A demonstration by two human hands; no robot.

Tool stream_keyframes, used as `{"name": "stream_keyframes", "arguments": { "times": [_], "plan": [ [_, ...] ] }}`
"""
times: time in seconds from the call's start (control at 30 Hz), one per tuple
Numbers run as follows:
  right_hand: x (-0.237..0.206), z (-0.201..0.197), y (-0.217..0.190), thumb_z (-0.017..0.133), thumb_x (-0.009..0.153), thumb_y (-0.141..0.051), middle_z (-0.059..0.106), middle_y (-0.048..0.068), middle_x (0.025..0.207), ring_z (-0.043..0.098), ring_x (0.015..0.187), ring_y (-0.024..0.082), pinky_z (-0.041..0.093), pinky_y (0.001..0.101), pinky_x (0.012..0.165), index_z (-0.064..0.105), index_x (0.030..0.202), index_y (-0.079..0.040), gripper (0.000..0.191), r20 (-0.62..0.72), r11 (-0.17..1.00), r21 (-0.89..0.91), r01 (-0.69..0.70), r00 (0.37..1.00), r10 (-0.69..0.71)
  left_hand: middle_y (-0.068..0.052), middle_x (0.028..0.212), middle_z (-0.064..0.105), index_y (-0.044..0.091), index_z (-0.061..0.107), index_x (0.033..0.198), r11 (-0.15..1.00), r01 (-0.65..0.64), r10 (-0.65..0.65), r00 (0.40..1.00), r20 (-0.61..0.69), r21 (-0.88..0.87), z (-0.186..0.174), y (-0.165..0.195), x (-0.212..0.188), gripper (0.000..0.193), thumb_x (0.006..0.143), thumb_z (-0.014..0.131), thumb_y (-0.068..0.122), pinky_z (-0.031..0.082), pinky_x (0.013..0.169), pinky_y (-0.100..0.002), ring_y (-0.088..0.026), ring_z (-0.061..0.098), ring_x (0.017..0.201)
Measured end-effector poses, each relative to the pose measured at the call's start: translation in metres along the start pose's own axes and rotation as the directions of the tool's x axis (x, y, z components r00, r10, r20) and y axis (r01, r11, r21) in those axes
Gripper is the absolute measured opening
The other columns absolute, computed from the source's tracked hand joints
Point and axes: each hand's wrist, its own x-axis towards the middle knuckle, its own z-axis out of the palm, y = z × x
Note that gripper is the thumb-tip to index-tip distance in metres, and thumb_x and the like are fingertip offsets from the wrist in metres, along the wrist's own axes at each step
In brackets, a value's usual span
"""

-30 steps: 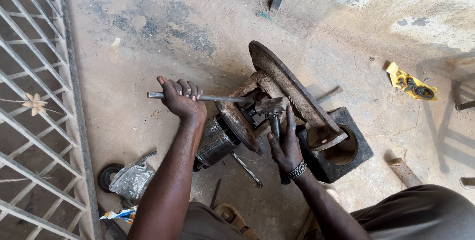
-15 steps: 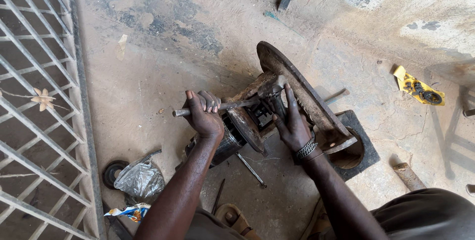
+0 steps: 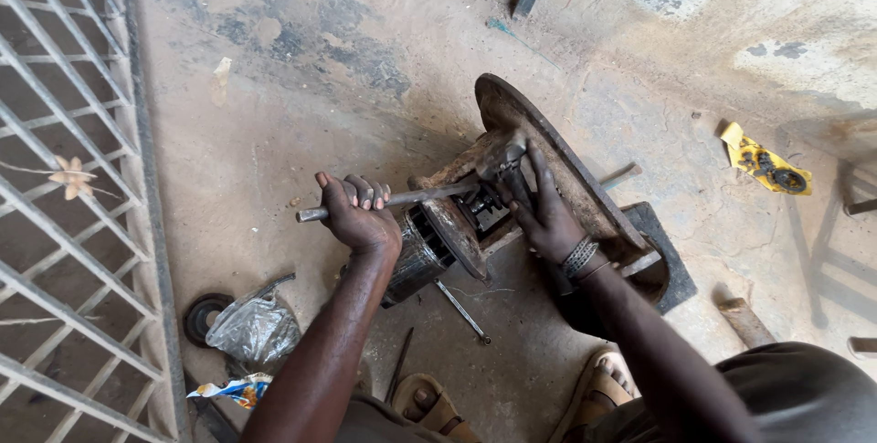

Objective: The person uses a wrench and hammer to loosen and remove bolts from a motor assembly. They repeatedly tap the bolts with a hammer and turn them with a wrench, then remove the bolts and separate the motor housing from the main body.

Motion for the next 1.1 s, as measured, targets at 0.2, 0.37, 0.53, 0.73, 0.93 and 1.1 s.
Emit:
{"name": "stream_keyframes", "arguments": {
  "times": [0.2, 0.37, 0.53, 0.73, 0.93, 1.1],
  "plan": [
    [-0.014, 0.001, 0.001, 0.057, 0.097, 0.002, 0.007, 0.025, 0.174, 0.038, 0.15, 0.042, 0.044, 0.054, 0.116, -0.004, 0.166, -0.018, 0.094, -0.11, 0.956, -0.034, 0.292, 0.95, -0.294, 0.002, 0.057, 0.032, 0.018, 0.033, 0.069, 1.0, -0.026, 0.025, 0.998, 0.066, 0.013, 0.004, 0.001, -0.004, 0.052, 0.108, 0.051, 0.046, 0.038, 0.057, -0.035, -0.012, 0.032, 0.051],
    [-0.028, -0.005, -0.013, 0.06, 0.097, -0.002, 0.018, 0.024, 0.171, 0.058, 0.136, 0.037, 0.048, 0.0493, 0.112, -0.003, 0.164, -0.02, 0.094, -0.138, 0.982, -0.04, 0.187, 0.972, -0.19, 0.002, 0.056, 0.032, 0.018, 0.033, 0.069, 0.997, -0.034, 0.027, 0.994, 0.104, 0.065, 0.003, 0.0, -0.01, 0.052, 0.108, 0.05, 0.048, 0.037, 0.054, -0.035, -0.012, 0.033, 0.05],
    [-0.022, 0.015, -0.026, 0.059, 0.096, -0.009, 0.041, 0.026, 0.159, 0.066, 0.127, 0.033, 0.063, 0.045, 0.092, -0.008, 0.163, -0.022, 0.096, -0.351, 0.998, 0.011, 0.064, 0.935, -0.056, 0.002, 0.056, 0.033, 0.018, 0.032, 0.069, 0.996, -0.046, 0.036, 0.992, 0.121, 0.076, 0.0, -0.002, -0.011, 0.052, 0.109, 0.049, 0.047, 0.036, 0.054, -0.034, -0.013, 0.033, 0.05],
    [-0.03, 0.013, -0.018, 0.068, 0.099, -0.013, 0.051, 0.029, 0.152, 0.064, 0.124, 0.039, 0.053, 0.0431, 0.096, -0.001, 0.17, -0.025, 0.1, 0.011, 0.948, -0.271, 0.169, 0.985, -0.173, 0.002, 0.055, 0.033, 0.018, 0.033, 0.067, 0.999, -0.023, 0.023, 1.0, -0.009, 0.041, 0.004, 0.008, -0.002, 0.052, 0.108, 0.049, 0.045, 0.035, 0.051, -0.034, -0.012, 0.031, 0.047],
    [-0.041, 0.017, 0.001, 0.065, 0.094, -0.004, 0.018, 0.035, 0.166, 0.045, 0.135, 0.054, 0.051, 0.0563, 0.1, -0.003, 0.169, -0.019, 0.103, -0.194, 0.88, -0.283, 0.381, 0.876, -0.441, 0.003, 0.057, 0.031, 0.019, 0.032, 0.069, 1.0, 0.023, -0.023, 0.999, 0.037, 0.015, 0.014, 0.009, -0.008, 0.051, 0.11, 0.05, 0.045, 0.036, 0.055, -0.033, -0.011, 0.03, 0.05],
    [-0.05, 0.014, 0.011, 0.06, 0.098, -0.01, 0.029, 0.027, 0.17, 0.071, 0.103, 0.033, 0.063, 0.0438, 0.075, -0.006, 0.166, -0.02, 0.096, -0.12, 0.997, 0.068, 0.046, 0.992, -0.037, 0.003, 0.057, 0.031, 0.019, 0.033, 0.07, 0.999, -0.021, 0.017, 0.994, 0.107, 0.039, 0.013, 0.007, -0.011, 0.051, 0.11, 0.05, 0.045, 0.034, 0.053, -0.033, -0.011, 0.03, 0.051]
  ]
}}
